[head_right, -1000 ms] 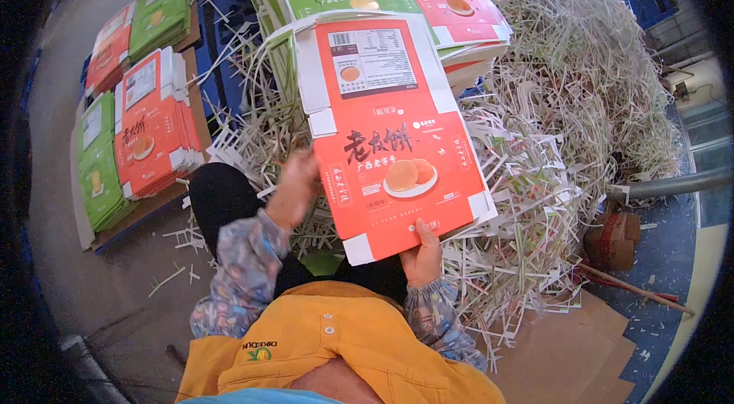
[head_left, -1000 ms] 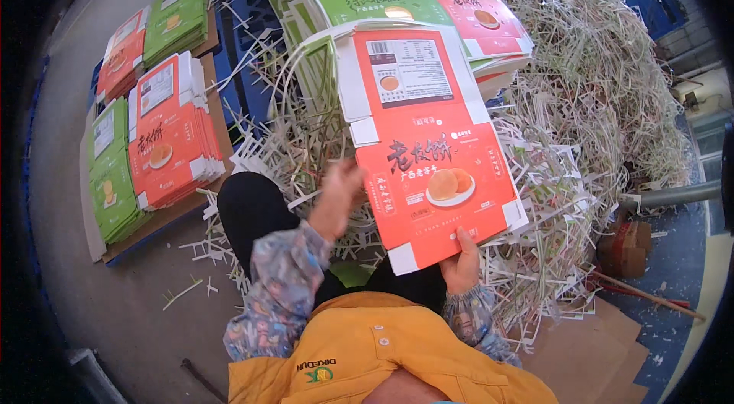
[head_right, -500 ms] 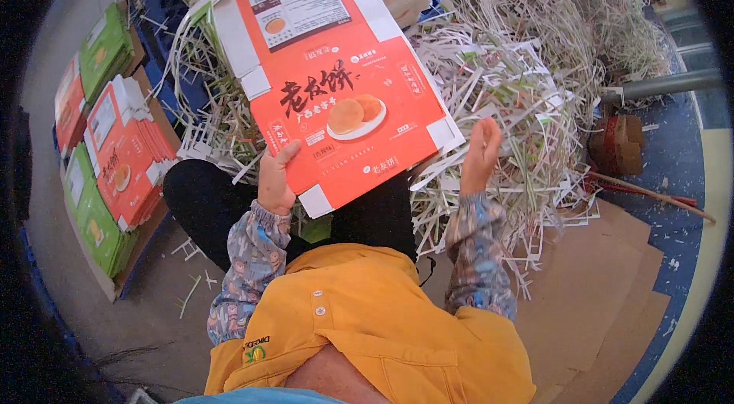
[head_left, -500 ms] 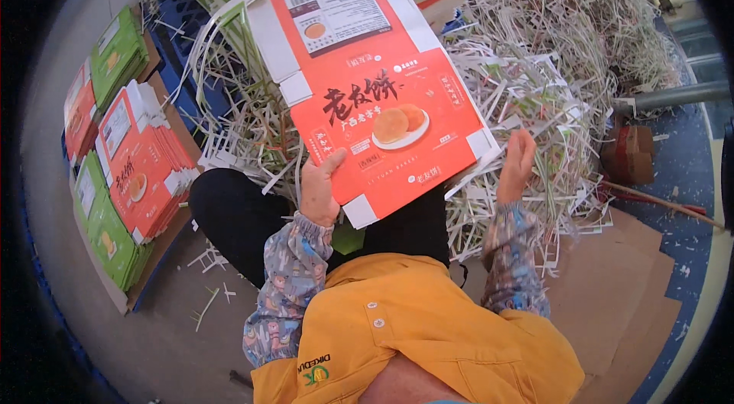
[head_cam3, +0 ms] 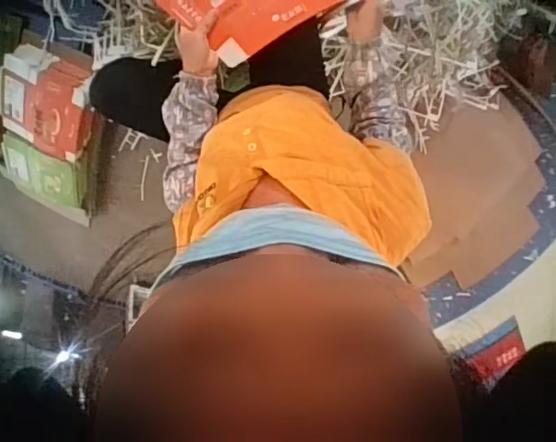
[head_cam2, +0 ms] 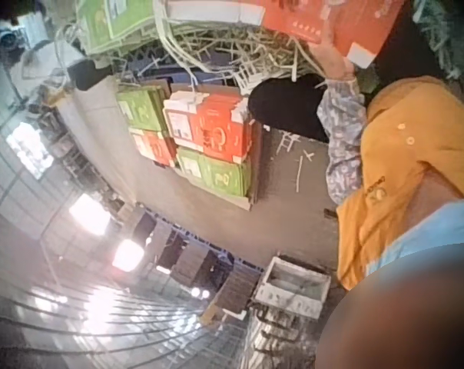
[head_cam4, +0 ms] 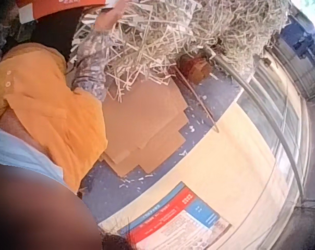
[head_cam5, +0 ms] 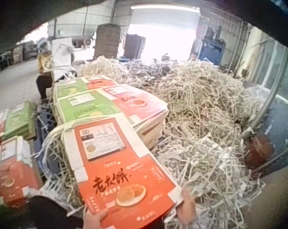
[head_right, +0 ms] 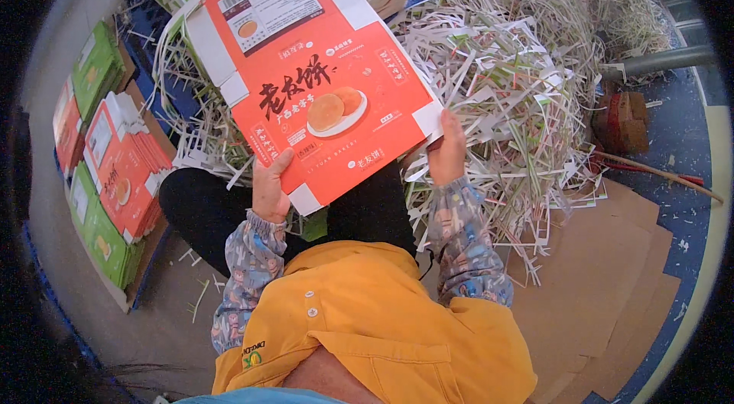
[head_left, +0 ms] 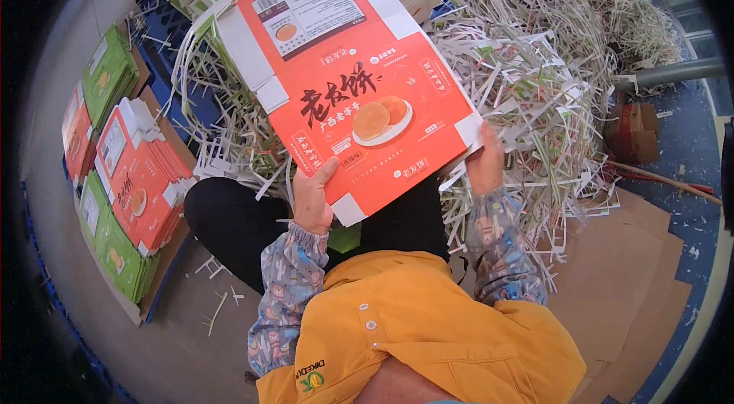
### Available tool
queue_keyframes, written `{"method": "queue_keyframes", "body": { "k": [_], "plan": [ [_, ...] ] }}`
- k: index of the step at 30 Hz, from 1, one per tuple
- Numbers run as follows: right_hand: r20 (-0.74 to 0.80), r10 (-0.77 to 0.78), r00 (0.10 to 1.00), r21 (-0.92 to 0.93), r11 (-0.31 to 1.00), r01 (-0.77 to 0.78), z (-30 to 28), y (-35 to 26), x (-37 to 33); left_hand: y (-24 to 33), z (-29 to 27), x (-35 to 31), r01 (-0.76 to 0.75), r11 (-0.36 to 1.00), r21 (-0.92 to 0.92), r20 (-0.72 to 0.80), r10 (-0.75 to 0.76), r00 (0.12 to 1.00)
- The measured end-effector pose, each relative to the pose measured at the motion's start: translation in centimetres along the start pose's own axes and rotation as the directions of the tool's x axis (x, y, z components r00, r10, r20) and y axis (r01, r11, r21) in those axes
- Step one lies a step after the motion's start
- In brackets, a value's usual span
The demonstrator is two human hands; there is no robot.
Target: Stripping away excess paper trimmings from printed cardboard box sheets.
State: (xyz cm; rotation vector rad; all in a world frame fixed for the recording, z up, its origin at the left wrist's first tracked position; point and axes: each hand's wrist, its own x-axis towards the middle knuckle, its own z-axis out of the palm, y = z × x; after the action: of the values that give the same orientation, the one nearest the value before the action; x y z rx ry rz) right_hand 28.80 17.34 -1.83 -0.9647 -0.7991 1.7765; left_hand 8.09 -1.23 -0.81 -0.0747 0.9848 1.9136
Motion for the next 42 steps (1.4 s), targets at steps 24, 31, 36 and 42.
{"method": "queue_keyframes", "body": {
  "k": [24, 31, 36, 42],
  "plan": [
    [0.600, -0.349, 0.720, -0.793, -0.133, 0.595, 2.8, -17.7, 24.8, 5.9, -1.8, -1.9, 0.095, 0.975, 0.202, -0.015, -0.094, 0.995],
    [0.589, -0.736, 0.334, -0.806, -0.503, 0.313, 7.0, -28.4, 31.3, 5.9, -4.8, -3.6, 0.185, 0.968, 0.172, -0.057, -0.177, 0.982],
    [0.460, -0.549, 0.698, -0.669, -0.731, -0.135, 9.3, -22.6, 30.6, 6.2, -4.5, -4.0, 0.203, 0.966, 0.158, -0.009, -0.204, 0.979],
    [0.683, -0.293, 0.670, -0.731, -0.258, 0.632, 15.3, -10.6, 26.0, 6.3, -4.8, -4.0, 0.230, 0.959, 0.163, -0.019, -0.230, 0.973]
  ]
}}
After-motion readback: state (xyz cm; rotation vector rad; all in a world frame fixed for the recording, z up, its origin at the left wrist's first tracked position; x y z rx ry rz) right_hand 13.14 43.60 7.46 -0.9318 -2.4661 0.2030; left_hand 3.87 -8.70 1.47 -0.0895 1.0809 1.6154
